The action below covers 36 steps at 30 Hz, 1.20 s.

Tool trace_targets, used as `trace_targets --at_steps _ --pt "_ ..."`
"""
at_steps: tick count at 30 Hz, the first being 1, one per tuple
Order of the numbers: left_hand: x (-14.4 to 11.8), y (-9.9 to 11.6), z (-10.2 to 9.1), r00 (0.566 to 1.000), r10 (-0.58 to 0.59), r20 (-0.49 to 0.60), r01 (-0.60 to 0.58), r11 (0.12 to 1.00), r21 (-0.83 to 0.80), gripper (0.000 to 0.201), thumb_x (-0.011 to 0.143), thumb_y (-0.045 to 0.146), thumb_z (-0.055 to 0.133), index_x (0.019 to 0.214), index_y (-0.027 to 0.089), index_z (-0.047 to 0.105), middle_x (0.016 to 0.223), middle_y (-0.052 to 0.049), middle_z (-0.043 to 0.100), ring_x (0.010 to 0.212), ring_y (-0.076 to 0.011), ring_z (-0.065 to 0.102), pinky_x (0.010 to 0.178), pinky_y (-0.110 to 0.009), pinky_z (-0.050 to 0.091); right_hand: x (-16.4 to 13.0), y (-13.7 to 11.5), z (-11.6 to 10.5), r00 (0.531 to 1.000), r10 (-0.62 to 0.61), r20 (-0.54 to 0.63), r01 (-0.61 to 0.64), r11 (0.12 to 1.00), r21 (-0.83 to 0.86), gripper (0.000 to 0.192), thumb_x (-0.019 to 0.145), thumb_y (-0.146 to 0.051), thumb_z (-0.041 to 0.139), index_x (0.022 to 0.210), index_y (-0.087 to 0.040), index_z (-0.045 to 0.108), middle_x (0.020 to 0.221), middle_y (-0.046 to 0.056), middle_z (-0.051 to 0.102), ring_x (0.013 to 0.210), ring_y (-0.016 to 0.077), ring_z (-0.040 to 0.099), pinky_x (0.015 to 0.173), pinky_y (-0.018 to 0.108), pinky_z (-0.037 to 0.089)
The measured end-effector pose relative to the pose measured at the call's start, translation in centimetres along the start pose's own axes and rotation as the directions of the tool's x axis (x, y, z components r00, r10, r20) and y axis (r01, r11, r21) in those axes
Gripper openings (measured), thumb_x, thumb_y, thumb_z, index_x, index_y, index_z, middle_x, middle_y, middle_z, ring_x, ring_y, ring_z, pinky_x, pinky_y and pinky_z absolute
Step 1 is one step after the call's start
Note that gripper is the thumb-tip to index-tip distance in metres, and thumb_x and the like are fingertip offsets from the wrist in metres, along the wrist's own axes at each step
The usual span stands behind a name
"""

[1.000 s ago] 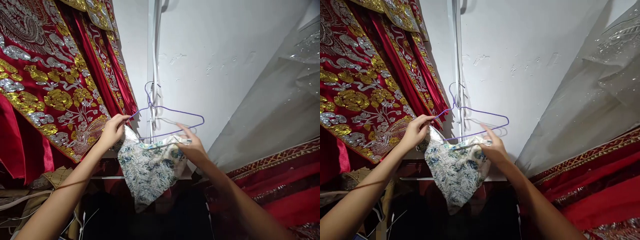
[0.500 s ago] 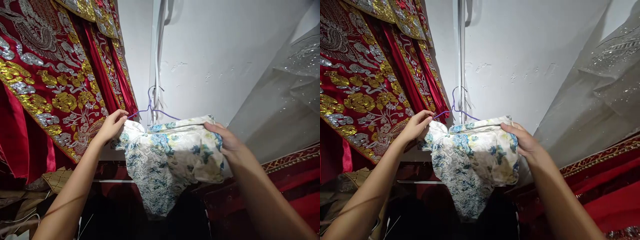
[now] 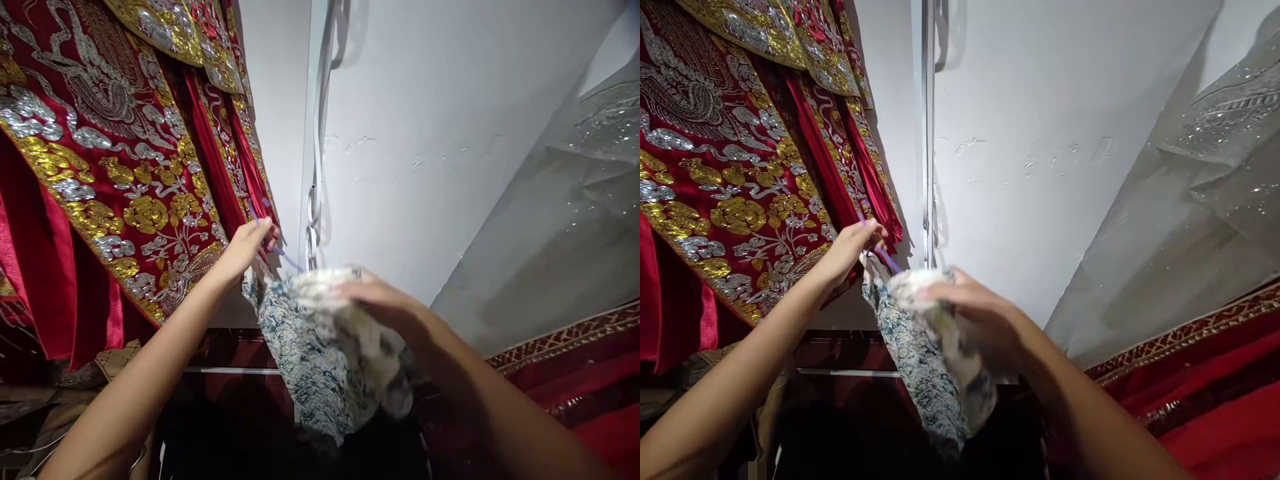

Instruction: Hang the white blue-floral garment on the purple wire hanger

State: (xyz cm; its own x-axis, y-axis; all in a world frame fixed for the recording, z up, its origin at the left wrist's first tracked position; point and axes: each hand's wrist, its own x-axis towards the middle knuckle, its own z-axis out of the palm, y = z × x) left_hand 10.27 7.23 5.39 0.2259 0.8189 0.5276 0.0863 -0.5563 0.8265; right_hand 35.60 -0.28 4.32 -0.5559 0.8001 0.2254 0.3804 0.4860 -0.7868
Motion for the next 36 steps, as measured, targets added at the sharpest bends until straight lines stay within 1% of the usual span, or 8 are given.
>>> trace_targets --at_steps 3,8,10,13,17,25,31,36 --pt "-2.3 0.2 1.9 0.999 -0.051 0.0 0.05 0.984 -0.171 0.053 0.089 0.066 0.057 0.064 0.021 0.045 0.051 0.005 0.043 0.049 -0.0115 0.044 0.058 -0.027 0.044 -1.1 -0.2 2.4 0.979 0.039 0.2 -0.018 0.994 -0.104 0.041 0.09 -0.058 0.06 0.103 -0.021 0.072 0.094 0.005 0.071 0.084 0.0204 0.065 0.076 0.034 0.055" --pt "-5.5 2.8 5.2 0.99 -0.034 0.134 0.068 0.963 -0.261 0.067 0.096 0.073 0.032 0.051 0.023 0.03 0.036 0.005 0.029 0.039 -0.0114 0.037 0.053 -0.03 0.04 -0.7 3.1 4.4 0.972 -0.219 -0.09 0.138 0.833 -0.535 0.106 0.077 -0.055 0.076 0.161 -0.023 0.019 0.162 0.015 0.032 0.148 0.0359 0.031 0.119 0.053 0.031" --pt "-5.7 4.4 6.1 0.983 -0.035 0.178 0.088 0.95 -0.299 0.069 0.097 0.074 0.024 0.05 0.024 0.028 0.035 0.005 0.027 0.038 -0.0112 0.036 0.056 -0.033 0.044 -0.1 4.7 5.4 0.918 -0.377 -0.122 0.201 0.708 -0.677 0.118 0.074 -0.055 0.077 0.161 -0.013 0.01 0.163 0.022 0.024 0.152 0.0406 0.021 0.123 0.06 0.019" --pt "-4.9 6.4 6.4 0.977 -0.054 0.208 0.116 0.946 -0.302 0.067 0.098 0.072 0.025 0.054 0.023 0.037 0.038 0.003 0.034 0.047 -0.0146 0.051 0.069 -0.037 0.053 0.0 5.9 6.1 0.822 -0.521 -0.23 0.191 0.633 -0.75 0.1 0.077 -0.049 0.071 0.156 -0.011 0.024 0.147 0.024 0.044 0.141 0.0428 0.036 0.118 0.061 0.027" --pt "-3.0 6.9 3.6 0.955 -0.075 0.288 0.149 0.958 -0.243 0.045 0.092 0.063 0.056 0.104 0.021 0.067 0.094 -0.008 0.074 0.1 -0.0244 0.07 0.092 -0.041 0.055 -1.5 5.8 3.4 0.799 -0.442 -0.407 0.0 0.678 -0.735 0.095 0.073 -0.042 0.072 0.157 -0.023 0.032 0.124 0.014 0.054 0.115 0.037 0.052 0.101 0.053 0.044" --pt "-3.8 0.7 -2.2 0.94 -0.338 -0.044 0.311 0.903 -0.297 0.083 0.088 0.084 0.026 0.115 0.018 0.068 0.098 -0.015 0.076 0.102 -0.0347 0.071 0.086 -0.051 0.058 -2.7 4.2 -4.3 0.761 -0.262 -0.594 -0.34 0.619 -0.708 0.104 0.07 -0.046 0.076 0.16 -0.028 0.027 0.122 0.013 0.052 0.114 0.039 0.05 0.097 0.056 0.042" --pt "-9.8 -5.8 0.7 0.845 -0.404 -0.35 0.206 0.85 -0.484 0.067 0.085 0.08 0.047 0.122 0.026 0.064 0.122 -0.008 0.073 0.127 -0.0301 0.061 0.104 -0.046 0.053 -1.3 1.1 -2.3 0.818 -0.364 -0.446 -0.195 0.554 -0.81 0.096 0.07 -0.039 0.076 0.156 -0.029 0.036 0.136 0.015 0.048 0.127 0.0418 0.043 0.104 0.059 0.036" --pt "-14.8 -9.8 4.4 0.806 -0.54 -0.242 0.352 0.766 -0.538 0.062 0.07 0.048 0.085 0.123 0.02 0.067 0.13 -0.009 0.07 0.133 -0.0299 0.057 0.114 -0.04 0.044 -1.9 1.9 0.9 0.822 -0.404 -0.402 -0.071 0.626 -0.776 0.078 0.073 -0.027 0.07 0.148 -0.03 0.048 0.151 0.014 0.041 0.138 0.0443 0.036 0.11 0.068 0.029"
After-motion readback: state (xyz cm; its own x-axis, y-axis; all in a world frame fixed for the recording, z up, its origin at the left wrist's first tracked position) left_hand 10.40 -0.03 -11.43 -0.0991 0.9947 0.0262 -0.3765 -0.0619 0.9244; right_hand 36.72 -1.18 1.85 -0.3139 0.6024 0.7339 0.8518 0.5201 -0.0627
